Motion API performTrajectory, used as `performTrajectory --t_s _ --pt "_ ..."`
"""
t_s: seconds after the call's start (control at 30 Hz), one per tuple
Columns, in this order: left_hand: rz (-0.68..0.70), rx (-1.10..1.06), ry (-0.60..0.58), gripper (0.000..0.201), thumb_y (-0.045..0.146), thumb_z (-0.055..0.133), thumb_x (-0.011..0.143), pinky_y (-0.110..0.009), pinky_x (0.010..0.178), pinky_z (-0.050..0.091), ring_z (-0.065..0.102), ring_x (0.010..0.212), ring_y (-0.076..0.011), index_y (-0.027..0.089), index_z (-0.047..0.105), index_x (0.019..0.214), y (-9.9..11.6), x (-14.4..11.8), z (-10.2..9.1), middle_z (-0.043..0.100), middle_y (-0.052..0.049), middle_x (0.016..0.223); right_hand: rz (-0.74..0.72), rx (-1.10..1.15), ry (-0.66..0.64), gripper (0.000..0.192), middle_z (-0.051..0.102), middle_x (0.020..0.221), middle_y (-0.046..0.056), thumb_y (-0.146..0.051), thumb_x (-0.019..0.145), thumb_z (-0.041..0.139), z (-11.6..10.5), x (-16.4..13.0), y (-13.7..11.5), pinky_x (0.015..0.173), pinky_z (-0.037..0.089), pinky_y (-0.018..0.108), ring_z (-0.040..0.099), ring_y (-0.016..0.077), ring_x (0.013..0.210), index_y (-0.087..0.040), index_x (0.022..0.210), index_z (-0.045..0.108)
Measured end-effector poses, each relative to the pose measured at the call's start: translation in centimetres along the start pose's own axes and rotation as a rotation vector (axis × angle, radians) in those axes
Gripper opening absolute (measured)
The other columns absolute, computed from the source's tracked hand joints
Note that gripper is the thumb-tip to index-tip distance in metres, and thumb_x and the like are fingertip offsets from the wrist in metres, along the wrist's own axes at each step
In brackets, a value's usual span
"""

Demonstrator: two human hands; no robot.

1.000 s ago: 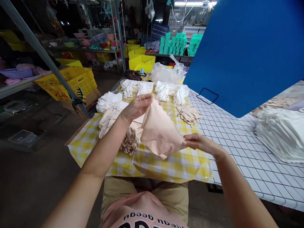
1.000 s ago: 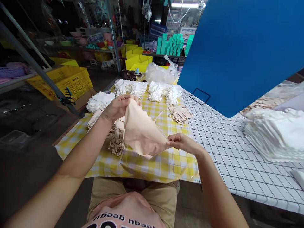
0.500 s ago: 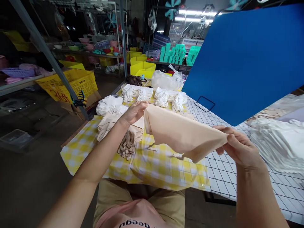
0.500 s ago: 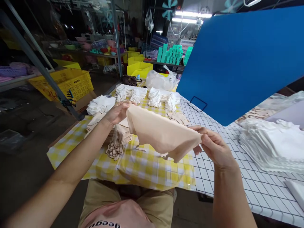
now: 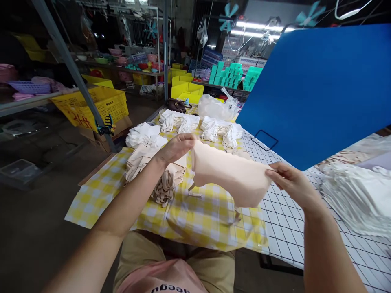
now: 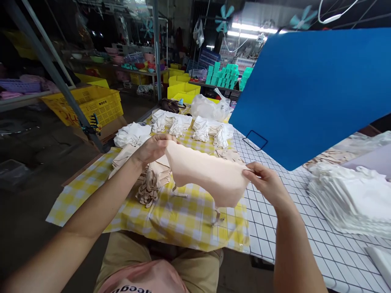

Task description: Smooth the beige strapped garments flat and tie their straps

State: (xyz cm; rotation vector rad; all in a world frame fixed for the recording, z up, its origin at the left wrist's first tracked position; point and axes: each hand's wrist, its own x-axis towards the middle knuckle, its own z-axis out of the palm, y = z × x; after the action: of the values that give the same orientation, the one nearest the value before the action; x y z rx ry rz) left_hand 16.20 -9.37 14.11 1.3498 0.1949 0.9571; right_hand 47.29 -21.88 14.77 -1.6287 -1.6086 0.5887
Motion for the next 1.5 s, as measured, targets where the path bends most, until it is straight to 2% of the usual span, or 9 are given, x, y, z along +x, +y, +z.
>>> performTrajectory --t_s 0.17,0.37,0.63,0.77,0.87,1.03,1.23,1.4,1.5 --pt "-0.132 0.377 -0.3 0.022 0.034 0.06 0.077 -0.022 0.058 0.033 0.044 0.06 -0.0077 0.013 0.06 0.07 -1.5 1.3 3.4 0.05 0.003 0.064 -0.055 0.128 -0.187 0.046 0.05 0.114 0.008 -0.052 0.076 0.059 4.5 1.0 -3.5 0.045 0.041 0.024 0.052 0.0129 0.067 -0.026 0.113 0.052" --pt "-0.124 0.569 -0.261 0.025 0.029 0.05 0.083 -0.021 0.056 0.03 0.041 0.059 -0.0079 0.013 0.055 0.064 -2.5 2.1 5.5 0.046 0.003 0.062 0.014 0.352 -0.378 0.038 0.052 0.081 0.001 -0.049 0.078 0.06 7.3 2.0 -6.6 0.036 0.024 0.02 0.035 0.0038 0.046 -0.02 0.102 0.053" --pt "-0.267 0.317 -0.2 0.021 0.034 0.06 0.077 -0.019 0.052 0.029 0.041 0.057 -0.0063 0.014 0.055 0.078 -3.9 0.4 4.2 0.046 0.005 0.063 0.198 0.334 -0.539 0.04 0.029 0.05 -0.009 -0.054 0.07 0.066 6.8 2.8 -5.8 0.038 0.01 0.021 0.017 0.0023 0.041 -0.016 0.073 0.057" --pt "-0.433 0.195 -0.396 0.027 0.036 0.069 0.069 -0.019 0.053 0.033 0.046 0.059 -0.0077 0.014 0.059 0.083 -5.1 -0.8 2.8 0.053 0.003 0.067 0.185 0.323 -0.498 0.04 0.028 0.049 -0.008 -0.053 0.069 0.067 5.7 2.7 -5.7 0.04 0.012 0.021 0.02 0.0035 0.043 -0.016 0.062 0.052" --pt "-0.529 0.241 -0.484 0.024 0.036 0.07 0.066 -0.021 0.053 0.035 0.05 0.059 -0.0101 0.013 0.064 0.07 -6.8 -1.6 1.1 0.057 0.001 0.063 0.126 0.445 -0.417 0.036 0.03 0.054 -0.007 -0.05 0.07 0.067 4.5 2.4 -5.8 0.04 0.012 0.02 0.02 0.0036 0.043 -0.018 0.067 0.053" --pt "-0.506 0.541 -0.435 0.006 0.019 0.066 0.065 -0.021 0.06 0.039 0.057 0.064 -0.0132 0.016 0.07 0.069 -8.5 -2.1 -1.4 0.067 0.0 0.066 0.184 0.583 -0.38 0.029 0.03 0.05 -0.008 -0.047 0.076 0.064 2.2 1.7 -5.6 0.039 0.013 0.02 0.019 0.0034 0.04 -0.019 0.081 0.054" --pt "-0.341 0.846 -0.335 0.019 0.009 0.056 0.069 -0.017 0.059 0.036 0.057 0.065 -0.0119 0.017 0.072 0.074 -5.9 -1.4 -2.8 0.069 0.001 0.07 0.288 0.48 -0.295 0.037 0.032 0.053 -0.007 -0.053 0.072 0.064 0.4 1.2 -4.2 0.037 0.012 0.018 0.019 0.0023 0.041 -0.019 0.069 0.049" --pt "-0.252 0.974 -0.324 0.016 0.015 0.057 0.07 -0.018 0.056 0.033 0.056 0.062 -0.0121 0.016 0.072 0.075 -2.5 -0.4 -3.0 0.068 0.0 0.068 0.216 0.198 -0.335 0.036 0.053 0.067 0.002 -0.053 0.069 0.067 -0.2 0.6 -2.7 0.042 0.029 0.021 0.041 0.009 0.053 -0.019 0.081 0.062" --pt "-0.213 0.999 -0.301 0.009 0.017 0.062 0.066 -0.02 0.053 0.03 0.053 0.056 -0.011 0.016 0.072 0.067 -0.9 -0.2 -2.4 0.065 0.001 0.059 0.129 0.067 -0.364 0.031 0.057 0.069 0.005 -0.05 0.07 0.067 -0.6 0.2 -2.8 0.05 0.038 0.025 0.049 0.0138 0.061 -0.019 0.069 0.064"
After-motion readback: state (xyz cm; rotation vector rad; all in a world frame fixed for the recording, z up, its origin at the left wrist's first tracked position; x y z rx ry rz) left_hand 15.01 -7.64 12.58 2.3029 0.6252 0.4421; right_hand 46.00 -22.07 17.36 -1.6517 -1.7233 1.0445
